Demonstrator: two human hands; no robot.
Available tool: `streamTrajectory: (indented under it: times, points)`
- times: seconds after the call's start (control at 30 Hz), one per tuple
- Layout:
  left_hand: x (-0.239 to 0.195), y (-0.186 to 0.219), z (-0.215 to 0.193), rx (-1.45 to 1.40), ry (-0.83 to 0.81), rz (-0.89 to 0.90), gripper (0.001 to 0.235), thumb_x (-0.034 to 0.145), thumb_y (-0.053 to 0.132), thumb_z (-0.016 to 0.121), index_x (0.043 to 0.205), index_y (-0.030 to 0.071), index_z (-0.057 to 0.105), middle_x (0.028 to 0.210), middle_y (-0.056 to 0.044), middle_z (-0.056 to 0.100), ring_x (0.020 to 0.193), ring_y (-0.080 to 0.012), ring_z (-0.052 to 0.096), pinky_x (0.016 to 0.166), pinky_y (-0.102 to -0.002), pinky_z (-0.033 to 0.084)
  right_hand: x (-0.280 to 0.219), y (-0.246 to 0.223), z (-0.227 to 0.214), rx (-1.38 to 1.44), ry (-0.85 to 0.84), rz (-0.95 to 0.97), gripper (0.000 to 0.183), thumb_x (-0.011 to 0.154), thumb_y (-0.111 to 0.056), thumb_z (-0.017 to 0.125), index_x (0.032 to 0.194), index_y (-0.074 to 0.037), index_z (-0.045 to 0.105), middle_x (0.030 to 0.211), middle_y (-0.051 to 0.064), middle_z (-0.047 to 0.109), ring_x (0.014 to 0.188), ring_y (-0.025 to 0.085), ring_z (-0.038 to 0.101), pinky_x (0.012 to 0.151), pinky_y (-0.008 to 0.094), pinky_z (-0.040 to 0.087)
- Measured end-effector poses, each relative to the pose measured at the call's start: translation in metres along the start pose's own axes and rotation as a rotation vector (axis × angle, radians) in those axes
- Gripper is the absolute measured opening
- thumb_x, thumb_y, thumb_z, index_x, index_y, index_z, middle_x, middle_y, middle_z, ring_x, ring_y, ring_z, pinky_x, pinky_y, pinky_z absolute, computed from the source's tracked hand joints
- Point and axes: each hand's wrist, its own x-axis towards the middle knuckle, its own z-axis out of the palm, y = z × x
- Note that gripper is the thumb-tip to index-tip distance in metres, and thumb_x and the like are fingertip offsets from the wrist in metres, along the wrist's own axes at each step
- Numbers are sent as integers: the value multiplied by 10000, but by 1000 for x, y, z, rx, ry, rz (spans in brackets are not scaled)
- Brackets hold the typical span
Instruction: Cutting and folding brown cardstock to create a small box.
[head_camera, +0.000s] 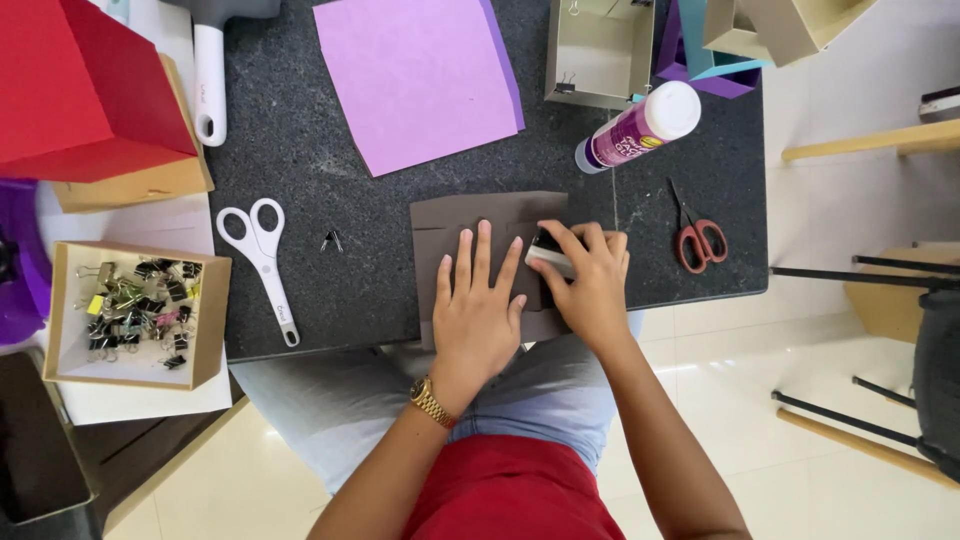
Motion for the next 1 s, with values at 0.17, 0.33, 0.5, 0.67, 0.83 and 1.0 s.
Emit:
streamTrajectory:
  times: [0.17, 0.33, 0.5, 0.67, 0.83, 1.0]
  points:
    - [1, 1, -4, -41, -1, -12, 713, 959, 351, 532, 1612, 219, 279, 1688, -200, 145, 1550, -405, 122, 1190, -586, 113, -22, 6, 1, 9, -16, -8, 452, 899, -413, 784, 1331, -326, 680, 1061, -35, 555, 1072, 250, 465, 905, 387, 401]
    - [2, 1, -5, -42, 3, -7, 724, 947, 329, 553, 1610, 211, 289, 1682, -214, 159, 1544, -418, 140, 1185, -601, 133, -34, 13, -1, 12, -51, -4, 462, 884, -405, 798, 1322, -325, 678, 1052, -33, 573, 1061, 251, 490, 908, 395, 427]
    - [2, -1, -9, -92, -39, 15, 715, 958, 280, 565, 1612, 189, 291, 1680, -245, 133, 1537, -453, 125, 1172, -616, 131, -22, 16, -3, 91, -21, -55, 441, 892, -355, 802, 1314, -297, 692, 1005, -16, 575, 1011, 261, 491, 915, 400, 421]
    - [2, -1, -10, -73, -47, 20, 720, 960, 278, 569, 1615, 194, 283, 1680, -247, 124, 1536, -456, 119, 1169, -619, 138, -24, 11, -15, 102, -62, -79, 428, 872, -324, 824, 1283, -285, 709, 999, -12, 578, 1013, 264, 500, 905, 406, 432]
    - [3, -2, -9, -93, -67, 21, 719, 961, 274, 570, 1614, 192, 282, 1681, -248, 113, 1536, -459, 112, 1171, -621, 124, -26, 7, -14, 66, -78, -80, 394, 855, -298, 842, 1232, -270, 731, 976, -10, 576, 993, 254, 494, 901, 404, 424]
    - [3, -1, -10, -66, -53, 22, 714, 973, 276, 558, 1621, 190, 269, 1683, -244, 115, 1537, -454, 116, 1171, -611, 122, -31, 14, -12, -2, -52, -144, 360, 861, -329, 823, 1205, -303, 720, 988, -30, 566, 1024, 258, 496, 894, 414, 415]
